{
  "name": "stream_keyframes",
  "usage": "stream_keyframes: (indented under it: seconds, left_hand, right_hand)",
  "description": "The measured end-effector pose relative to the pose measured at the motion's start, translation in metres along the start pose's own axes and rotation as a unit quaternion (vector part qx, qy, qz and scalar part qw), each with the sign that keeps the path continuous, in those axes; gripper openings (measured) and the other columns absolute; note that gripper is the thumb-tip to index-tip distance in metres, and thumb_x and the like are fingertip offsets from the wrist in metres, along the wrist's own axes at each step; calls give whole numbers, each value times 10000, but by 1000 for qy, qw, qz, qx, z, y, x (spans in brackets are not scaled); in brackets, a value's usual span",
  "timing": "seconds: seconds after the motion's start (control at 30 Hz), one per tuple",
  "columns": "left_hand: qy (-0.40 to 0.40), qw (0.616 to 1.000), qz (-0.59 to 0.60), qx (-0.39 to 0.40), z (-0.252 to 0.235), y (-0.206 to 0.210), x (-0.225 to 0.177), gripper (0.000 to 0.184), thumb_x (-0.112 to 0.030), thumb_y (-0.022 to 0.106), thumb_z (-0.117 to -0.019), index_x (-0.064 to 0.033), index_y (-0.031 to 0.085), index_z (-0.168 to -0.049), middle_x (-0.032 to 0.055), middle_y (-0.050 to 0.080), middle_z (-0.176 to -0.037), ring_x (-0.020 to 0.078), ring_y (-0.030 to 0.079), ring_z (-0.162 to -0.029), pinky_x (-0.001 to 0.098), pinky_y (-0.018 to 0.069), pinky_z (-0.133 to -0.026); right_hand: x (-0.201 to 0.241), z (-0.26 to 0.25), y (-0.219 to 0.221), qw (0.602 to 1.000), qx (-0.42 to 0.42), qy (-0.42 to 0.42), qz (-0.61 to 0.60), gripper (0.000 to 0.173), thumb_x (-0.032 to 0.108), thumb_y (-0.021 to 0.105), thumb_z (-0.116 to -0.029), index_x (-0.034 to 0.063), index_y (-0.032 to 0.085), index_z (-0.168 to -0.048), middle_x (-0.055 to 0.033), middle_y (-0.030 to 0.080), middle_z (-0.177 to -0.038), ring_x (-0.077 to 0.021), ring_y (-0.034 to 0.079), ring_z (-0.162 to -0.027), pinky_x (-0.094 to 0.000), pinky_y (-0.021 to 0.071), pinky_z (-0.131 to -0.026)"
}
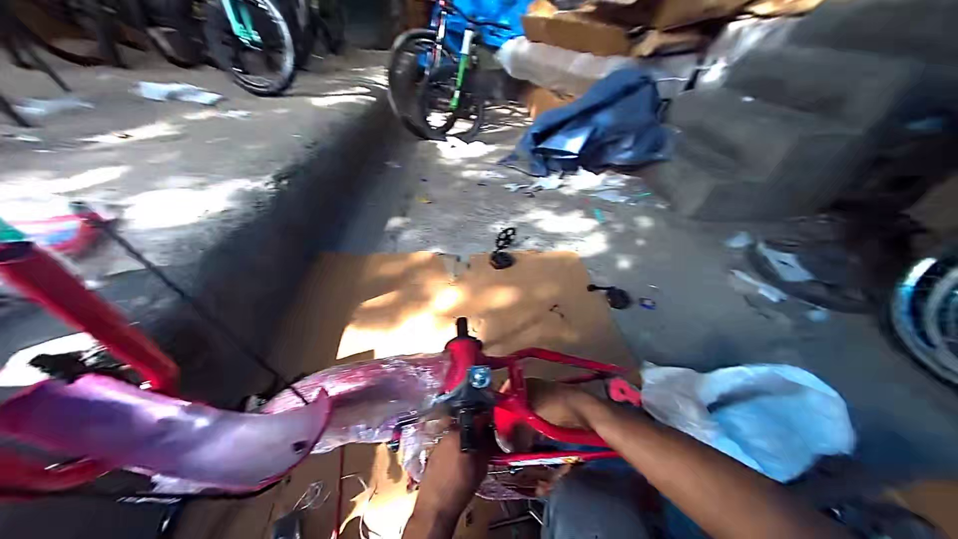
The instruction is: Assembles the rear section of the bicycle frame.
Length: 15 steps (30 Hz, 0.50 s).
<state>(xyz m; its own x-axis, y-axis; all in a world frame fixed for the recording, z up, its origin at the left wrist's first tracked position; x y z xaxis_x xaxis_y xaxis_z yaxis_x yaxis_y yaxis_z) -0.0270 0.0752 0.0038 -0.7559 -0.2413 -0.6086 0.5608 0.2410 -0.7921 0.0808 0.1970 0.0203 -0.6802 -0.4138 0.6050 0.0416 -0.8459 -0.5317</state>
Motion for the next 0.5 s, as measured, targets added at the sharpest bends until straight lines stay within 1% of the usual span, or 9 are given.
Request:
stream_keyframes:
  seconds: [0.07,0.17,0.23,0.3,0.4,0.5]
  left_hand:
    - [10,1000,-10,17,1,3,1,307,-335,535,-1015,-156,735,-1164,53,713,-1160,213,706,-1055,466,588,-909]
    - [14,1000,-18,21,0,5,1,302,-319,530,-1017,-150,735,-1160,54,715,-1164,217,715,-1035,465,598,-883]
    - [16,999,-26,17,0,6,2,307,-318,520,-1021,-157,733,-1174,51,707,-1187,215,717,-1033,461,603,-875]
    - [18,999,-38,10,1,8,4,323,-329,506,-1027,-171,735,-1192,46,699,-1234,211,717,-1046,452,606,-874]
    - [20,998,-55,24,1,11,7,349,-337,503,-1025,-170,724,-1238,57,673,-1302,235,713,-1068,459,603,-885]
    - [31,997,-62,33,2,13,8,349,-307,514,-1014,-162,713,-1262,73,662,-1322,252,716,-1065,471,608,-867]
  right_hand:
    - [-1,-2,4,999,16,-3,-27,227,269,670,-960,70,696,-1065,-70,739,-919,-173,710,-790,-421,591,-749]
    - [2,-2,3,999,15,-16,-41,156,223,673,-940,75,691,-986,-45,721,-839,-139,684,-695,-369,583,-673]
    - [6,0,1,999,10,-24,-47,130,202,667,-935,78,686,-970,-37,708,-822,-127,670,-678,-354,577,-673]
    - [9,1,2,997,8,-34,-64,100,171,669,-913,80,676,-952,-30,697,-800,-117,668,-672,-336,574,-667]
    - [10,1,4,994,15,-35,-100,82,133,673,-906,74,669,-962,-28,697,-801,-115,673,-685,-326,580,-681]
    - [14,6,2,995,9,-23,-97,82,143,684,-907,78,670,-954,-19,694,-794,-104,667,-681,-313,572,-686]
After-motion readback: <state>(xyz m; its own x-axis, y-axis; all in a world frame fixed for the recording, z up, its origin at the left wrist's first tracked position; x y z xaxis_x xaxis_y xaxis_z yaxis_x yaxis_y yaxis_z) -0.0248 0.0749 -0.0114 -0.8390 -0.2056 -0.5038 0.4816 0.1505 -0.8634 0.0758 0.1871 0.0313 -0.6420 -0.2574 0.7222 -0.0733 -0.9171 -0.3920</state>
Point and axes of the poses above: each hand's wrist, its own z-axis away from the middle knuckle, its own y-axis out of the palm, x = y × z, the point moved 8 cm from there along -z, towards the middle knuckle
